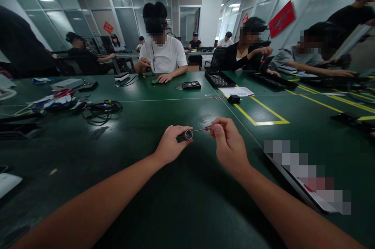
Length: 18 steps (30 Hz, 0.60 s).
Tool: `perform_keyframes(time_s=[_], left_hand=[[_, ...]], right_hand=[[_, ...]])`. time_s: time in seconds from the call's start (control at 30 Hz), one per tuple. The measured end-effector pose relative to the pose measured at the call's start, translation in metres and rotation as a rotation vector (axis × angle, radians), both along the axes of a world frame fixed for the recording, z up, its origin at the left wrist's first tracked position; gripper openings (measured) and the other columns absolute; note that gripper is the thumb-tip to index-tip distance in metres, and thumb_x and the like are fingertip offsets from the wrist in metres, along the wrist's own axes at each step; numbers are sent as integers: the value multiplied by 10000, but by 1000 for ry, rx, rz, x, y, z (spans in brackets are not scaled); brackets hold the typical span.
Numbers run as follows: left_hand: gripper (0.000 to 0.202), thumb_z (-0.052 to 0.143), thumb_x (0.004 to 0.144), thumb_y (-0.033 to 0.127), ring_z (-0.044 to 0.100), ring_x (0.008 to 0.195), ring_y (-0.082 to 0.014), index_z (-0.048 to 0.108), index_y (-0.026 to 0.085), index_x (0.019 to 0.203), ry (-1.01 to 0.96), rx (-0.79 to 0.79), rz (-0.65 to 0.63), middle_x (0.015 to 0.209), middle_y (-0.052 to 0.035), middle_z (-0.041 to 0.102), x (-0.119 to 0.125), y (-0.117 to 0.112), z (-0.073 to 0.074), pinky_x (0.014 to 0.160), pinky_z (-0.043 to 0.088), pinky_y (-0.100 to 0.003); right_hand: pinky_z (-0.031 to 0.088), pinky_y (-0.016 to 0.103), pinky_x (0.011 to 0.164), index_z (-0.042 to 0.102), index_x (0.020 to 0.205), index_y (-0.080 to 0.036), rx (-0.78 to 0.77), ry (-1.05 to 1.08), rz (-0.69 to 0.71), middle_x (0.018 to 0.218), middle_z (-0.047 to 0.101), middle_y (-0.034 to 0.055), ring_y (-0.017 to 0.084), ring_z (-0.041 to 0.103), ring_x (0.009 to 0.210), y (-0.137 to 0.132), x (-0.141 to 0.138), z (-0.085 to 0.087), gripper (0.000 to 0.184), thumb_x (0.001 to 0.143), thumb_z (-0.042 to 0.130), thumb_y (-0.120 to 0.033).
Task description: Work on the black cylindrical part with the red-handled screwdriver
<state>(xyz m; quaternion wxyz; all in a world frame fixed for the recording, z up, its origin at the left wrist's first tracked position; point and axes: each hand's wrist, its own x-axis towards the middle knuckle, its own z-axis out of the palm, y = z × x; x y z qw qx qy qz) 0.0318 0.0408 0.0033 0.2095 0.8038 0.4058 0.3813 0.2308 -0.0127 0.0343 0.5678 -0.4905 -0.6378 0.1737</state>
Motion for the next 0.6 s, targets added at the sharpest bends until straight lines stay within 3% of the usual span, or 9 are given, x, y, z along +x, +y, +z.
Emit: perform_keyframes(time_s=[0.2, 0.4, 0.47, 0.6], left_hand=[[359, 759, 853, 211, 650, 1099, -269, 709, 262, 1205, -10, 17, 8, 1160, -57, 739, -2, 4, -1, 1004, 454, -471], [371, 768, 851, 249, 663, 1055, -264, 705, 248, 1217, -24, -15, 45, 1144, -68, 740, -3, 4, -2, 974, 480, -456], [373, 770, 847, 242, 661, 1067, -263, 707, 252, 1214, -27, -9, 38, 1142, -65, 739, -2, 4, -2, 981, 476, -456], [386, 777, 836, 215, 652, 1081, -264, 710, 259, 1213, 2, -3, 24, 1143, -59, 739, -1, 4, 0, 1001, 457, -464]], right_hand=[[492, 332, 700, 625, 1037, -242, -97, 113, 94, 834, 672, 14, 188, 642, 754, 0, -3, 0, 201, 1011, 534, -419], [491, 351, 761, 638, 1049, -243, -16, -153, 162, 939, 707, 45, 208, 668, 841, -4, -3, 3, 154, 1014, 520, -336], [486, 350, 762, 630, 1052, -237, -29, -166, 146, 930, 705, 46, 207, 666, 839, -4, -3, 4, 162, 1019, 506, -336], [481, 342, 716, 617, 1010, -225, -125, 2, 43, 835, 681, 31, 202, 652, 776, 0, -5, 2, 227, 1031, 475, -401]])
